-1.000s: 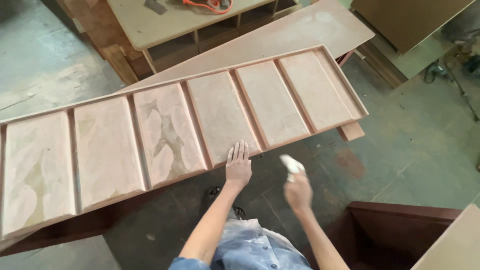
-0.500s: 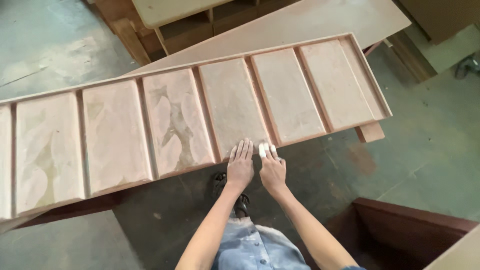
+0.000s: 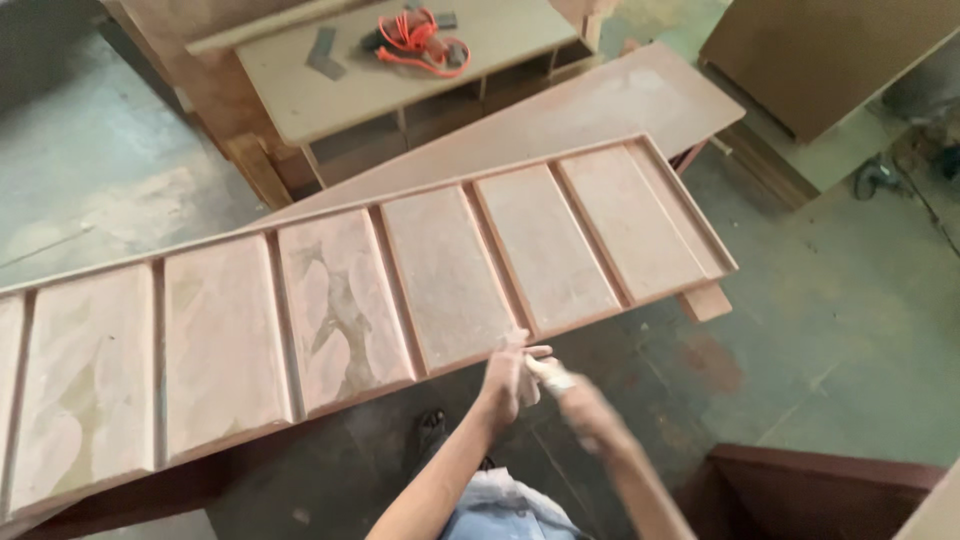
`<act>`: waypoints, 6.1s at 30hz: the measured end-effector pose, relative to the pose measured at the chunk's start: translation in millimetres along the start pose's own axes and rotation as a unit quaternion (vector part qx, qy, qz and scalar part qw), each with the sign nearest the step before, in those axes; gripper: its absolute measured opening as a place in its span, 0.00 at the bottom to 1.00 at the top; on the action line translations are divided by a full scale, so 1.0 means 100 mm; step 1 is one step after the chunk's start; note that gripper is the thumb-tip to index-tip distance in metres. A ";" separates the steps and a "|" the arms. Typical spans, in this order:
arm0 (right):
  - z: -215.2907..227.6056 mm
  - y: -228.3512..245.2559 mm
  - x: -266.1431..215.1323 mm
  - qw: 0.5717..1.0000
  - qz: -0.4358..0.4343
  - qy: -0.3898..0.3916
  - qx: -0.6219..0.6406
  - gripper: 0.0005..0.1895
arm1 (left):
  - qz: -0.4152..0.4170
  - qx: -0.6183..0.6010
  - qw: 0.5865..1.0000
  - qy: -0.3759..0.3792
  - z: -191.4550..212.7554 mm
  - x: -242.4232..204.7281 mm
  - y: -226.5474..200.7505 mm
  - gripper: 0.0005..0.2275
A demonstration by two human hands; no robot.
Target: The person sands the surface of a long wooden drawer front with multiple recessed panels using a sanding block. They move the sanding block back and forth across each panel and along the edges to smooth the wood.
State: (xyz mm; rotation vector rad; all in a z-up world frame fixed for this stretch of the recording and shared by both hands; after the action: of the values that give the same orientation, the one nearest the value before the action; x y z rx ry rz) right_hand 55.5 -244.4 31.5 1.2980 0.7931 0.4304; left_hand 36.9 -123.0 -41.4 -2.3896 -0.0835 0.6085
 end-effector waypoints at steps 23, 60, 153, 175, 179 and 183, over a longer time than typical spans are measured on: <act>-1.10 1.10 -0.90 0.837 0.461 -0.201 -0.216 0.18 | -0.153 0.095 0.983 -0.029 0.14 -0.47 -0.24 0.31; -1.64 1.57 -0.04 0.879 0.418 -0.003 -0.232 0.20 | -0.357 -0.036 0.932 0.050 -0.44 -2.46 -2.41 0.41; -2.21 0.75 2.62 0.793 0.142 -0.097 -0.584 0.35 | -0.237 0.722 0.582 -0.289 2.18 -0.68 -3.46 0.29; -2.32 0.76 2.71 0.760 0.185 -0.086 -0.616 0.37 | -0.145 0.746 0.605 -0.238 2.35 -1.17 -2.72 0.40; -2.30 0.72 2.67 0.761 0.190 -0.062 -0.617 0.36 | -0.188 0.724 0.597 -0.290 2.44 -0.34 -3.47 0.34; -2.28 0.70 2.61 0.758 0.187 -0.065 -0.621 0.34 | -0.241 0.714 0.601 -0.265 2.08 -1.21 -2.89 0.32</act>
State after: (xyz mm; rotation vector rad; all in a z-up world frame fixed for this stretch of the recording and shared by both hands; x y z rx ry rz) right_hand 75.1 107.9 11.6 0.1772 -0.0101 0.9622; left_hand -135.7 199.3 47.0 -0.5050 -0.3328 0.6742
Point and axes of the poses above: each hand's wrist, its own x-axis towards the middle knuckle, its own z-axis out of the back of the hand, y = z × x, the point moved 9 cm from there along x, towards the middle knuckle, and after that the axes turned 3 degrees about y, right-handed, at the moved point
